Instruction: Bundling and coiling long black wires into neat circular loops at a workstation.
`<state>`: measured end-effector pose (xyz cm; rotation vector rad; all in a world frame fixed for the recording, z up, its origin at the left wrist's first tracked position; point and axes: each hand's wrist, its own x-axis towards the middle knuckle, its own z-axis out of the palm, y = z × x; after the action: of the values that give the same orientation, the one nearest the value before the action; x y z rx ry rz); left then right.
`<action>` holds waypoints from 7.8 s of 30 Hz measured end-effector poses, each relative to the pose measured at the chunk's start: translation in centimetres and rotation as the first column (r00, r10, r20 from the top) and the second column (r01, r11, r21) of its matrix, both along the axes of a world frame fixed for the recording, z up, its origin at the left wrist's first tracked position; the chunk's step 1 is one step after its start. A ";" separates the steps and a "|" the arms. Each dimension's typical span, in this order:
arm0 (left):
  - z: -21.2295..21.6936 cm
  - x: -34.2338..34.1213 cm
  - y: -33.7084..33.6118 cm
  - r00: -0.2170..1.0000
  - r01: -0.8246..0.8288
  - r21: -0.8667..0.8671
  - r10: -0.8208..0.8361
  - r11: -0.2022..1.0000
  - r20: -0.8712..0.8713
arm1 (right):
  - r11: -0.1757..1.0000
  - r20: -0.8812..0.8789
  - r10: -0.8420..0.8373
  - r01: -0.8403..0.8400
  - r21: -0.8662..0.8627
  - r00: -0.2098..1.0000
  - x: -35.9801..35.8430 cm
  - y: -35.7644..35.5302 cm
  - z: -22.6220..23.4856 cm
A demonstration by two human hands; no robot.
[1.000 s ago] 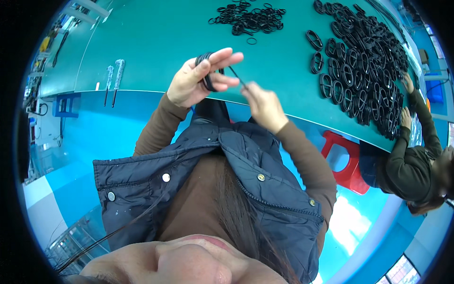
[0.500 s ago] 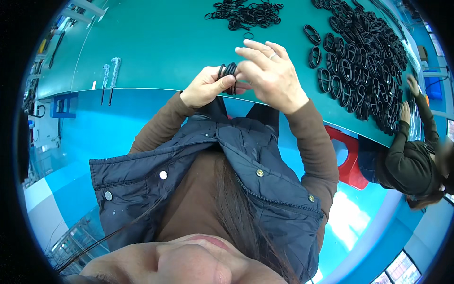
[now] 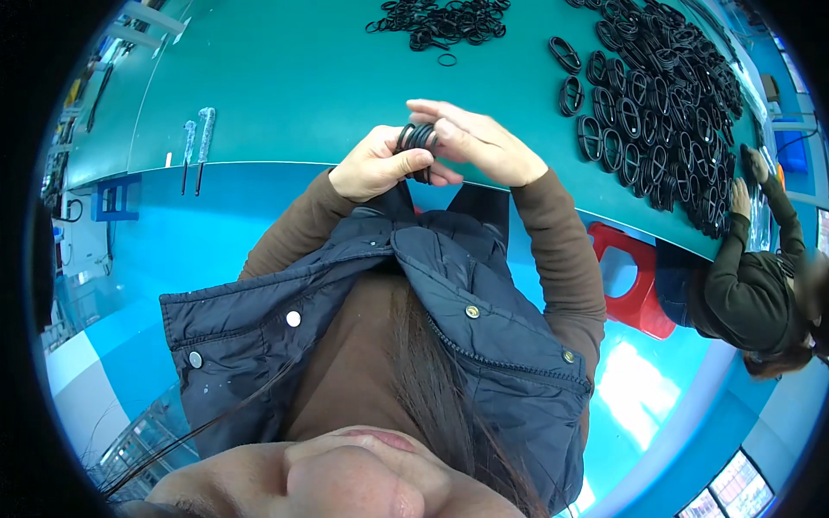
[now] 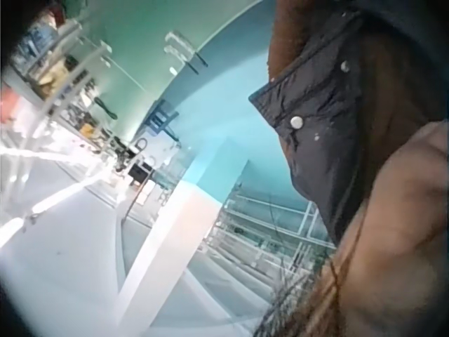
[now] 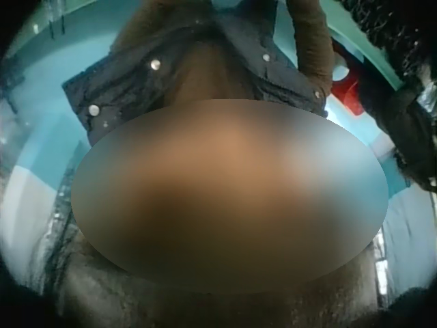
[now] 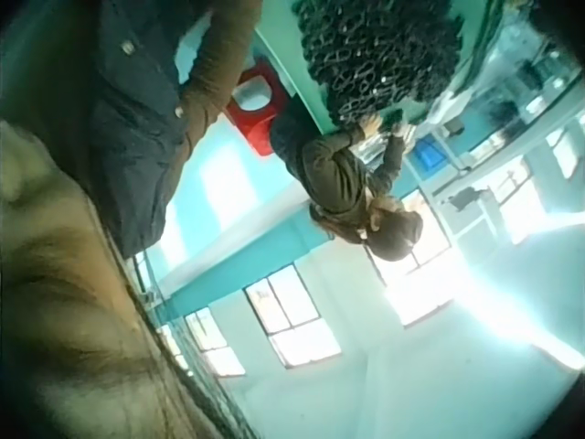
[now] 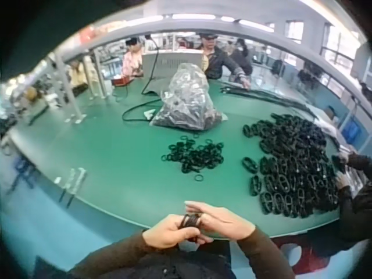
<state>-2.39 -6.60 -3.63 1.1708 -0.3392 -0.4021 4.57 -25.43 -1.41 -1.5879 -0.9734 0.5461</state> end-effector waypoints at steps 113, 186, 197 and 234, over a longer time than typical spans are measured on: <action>-0.9 -0.3 -0.3 0.905 -0.242 0.217 0.139 0.946 0.403 | 0.975 0.190 -0.204 0.181 0.131 0.960 -1.5 2.9 -2.5; -2.6 3.5 0.6 0.890 -0.283 0.525 0.016 0.803 0.455 | 0.885 0.283 0.130 0.018 -0.466 0.950 4.3 0.6 1.5; -2.3 3.3 -0.8 0.788 -0.407 0.442 0.062 0.799 0.613 | 0.776 0.195 0.275 -0.097 -0.623 0.942 5.7 1.2 3.0; -1.7 1.4 -0.1 0.979 -0.174 0.101 0.161 0.979 0.125 | 0.828 0.634 -0.524 0.513 0.224 0.569 2.0 2.0 -1.1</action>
<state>-1.03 -6.65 -5.37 1.3251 -0.3185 -0.2073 6.61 -23.42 -2.55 -1.9981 -0.9361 -0.5154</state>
